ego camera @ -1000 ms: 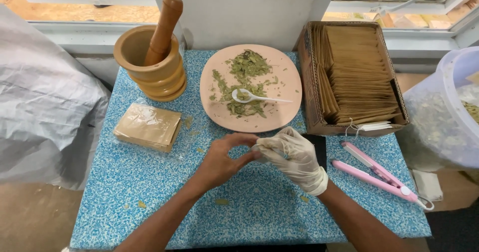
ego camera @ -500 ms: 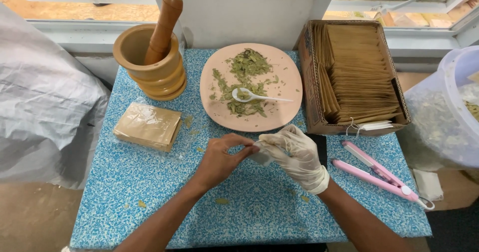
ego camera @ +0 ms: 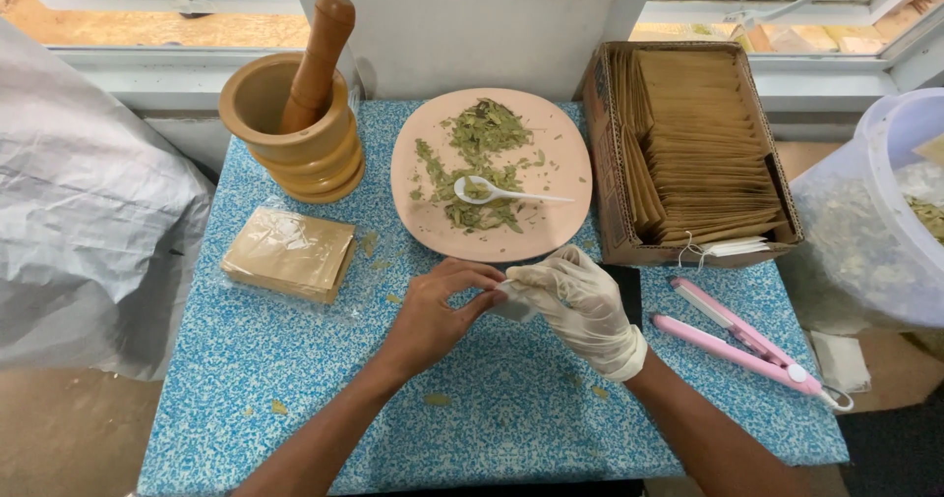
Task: Filling and sealing individual tea packets by hand using a heat sealer.
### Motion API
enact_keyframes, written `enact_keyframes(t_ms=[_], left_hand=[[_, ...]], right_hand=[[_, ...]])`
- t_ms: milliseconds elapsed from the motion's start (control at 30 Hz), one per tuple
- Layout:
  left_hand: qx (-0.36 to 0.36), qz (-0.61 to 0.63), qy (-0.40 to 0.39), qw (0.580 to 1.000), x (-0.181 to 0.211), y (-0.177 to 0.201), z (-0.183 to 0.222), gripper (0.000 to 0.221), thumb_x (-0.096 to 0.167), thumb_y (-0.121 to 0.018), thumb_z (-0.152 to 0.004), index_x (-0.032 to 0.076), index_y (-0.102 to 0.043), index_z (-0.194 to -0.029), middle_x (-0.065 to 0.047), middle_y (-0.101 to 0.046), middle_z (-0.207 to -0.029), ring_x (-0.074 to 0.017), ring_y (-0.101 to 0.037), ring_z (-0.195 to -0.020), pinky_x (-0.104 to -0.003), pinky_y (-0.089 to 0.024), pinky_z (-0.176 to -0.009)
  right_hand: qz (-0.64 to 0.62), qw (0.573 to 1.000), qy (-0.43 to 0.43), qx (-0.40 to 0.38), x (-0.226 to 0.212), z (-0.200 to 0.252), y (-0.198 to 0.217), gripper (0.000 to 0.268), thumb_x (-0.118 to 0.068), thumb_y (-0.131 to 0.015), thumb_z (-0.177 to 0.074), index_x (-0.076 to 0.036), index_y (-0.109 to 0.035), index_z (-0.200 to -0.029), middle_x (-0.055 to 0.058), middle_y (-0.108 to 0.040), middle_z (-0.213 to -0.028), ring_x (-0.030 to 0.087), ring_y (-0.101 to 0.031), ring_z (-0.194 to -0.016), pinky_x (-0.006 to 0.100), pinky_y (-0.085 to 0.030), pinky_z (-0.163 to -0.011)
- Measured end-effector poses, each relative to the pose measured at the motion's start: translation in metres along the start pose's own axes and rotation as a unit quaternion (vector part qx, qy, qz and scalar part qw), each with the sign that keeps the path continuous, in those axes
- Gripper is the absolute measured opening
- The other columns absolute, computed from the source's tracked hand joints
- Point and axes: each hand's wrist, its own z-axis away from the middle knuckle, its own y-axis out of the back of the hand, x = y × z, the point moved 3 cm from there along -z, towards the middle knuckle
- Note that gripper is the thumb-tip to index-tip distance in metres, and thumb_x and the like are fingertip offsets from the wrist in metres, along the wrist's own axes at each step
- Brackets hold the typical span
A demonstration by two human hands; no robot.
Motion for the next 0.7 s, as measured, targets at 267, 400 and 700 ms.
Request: enact_keyframes(t_ms=[267,400,700], left_hand=[[0.035,-0.043,-0.041,0.998,-0.008,-0.001,0.000,0.008,0.015,-0.085,-0.096,0.010,-0.086,-0.102,-0.009,-0.087,-0.108,-0.0293,-0.079,-0.111,-0.044,-0.062,-0.099],[0.068,-0.036,-0.047,0.996,-0.002,0.002,-0.001,0.008,0.020,-0.087,-0.096,0.012,-0.087,-0.097,-0.005,-0.088,-0.106,-0.0248,-0.080,-0.110,-0.040,-0.063,-0.098],[0.033,-0.071,-0.042,0.996,0.010,0.011,-0.002,0.014,0.020,-0.081,-0.097,0.012,-0.087,-0.106,-0.007,-0.083,-0.124,-0.0249,-0.070,-0.122,-0.045,-0.065,-0.100]], right_hand=[[-0.135,0.988,-0.071,0.001,-0.070,-0.050,0.013,0.010,-0.001,-0.070,-0.100,0.006,-0.078,-0.101,0.001,-0.065,-0.070,0.010,-0.049,-0.075,0.027,-0.044,-0.076],[0.127,0.990,0.006,-0.055,-0.061,-0.048,0.021,0.044,-0.042,-0.085,-0.095,-0.020,-0.081,-0.132,-0.002,-0.080,-0.101,0.020,-0.070,-0.091,0.035,-0.056,-0.088],[0.287,0.939,-0.044,-0.182,-0.043,0.033,0.158,0.037,-0.035,-0.078,-0.096,-0.016,-0.077,-0.128,0.004,-0.078,-0.117,0.022,-0.075,-0.101,0.041,-0.059,-0.092]])
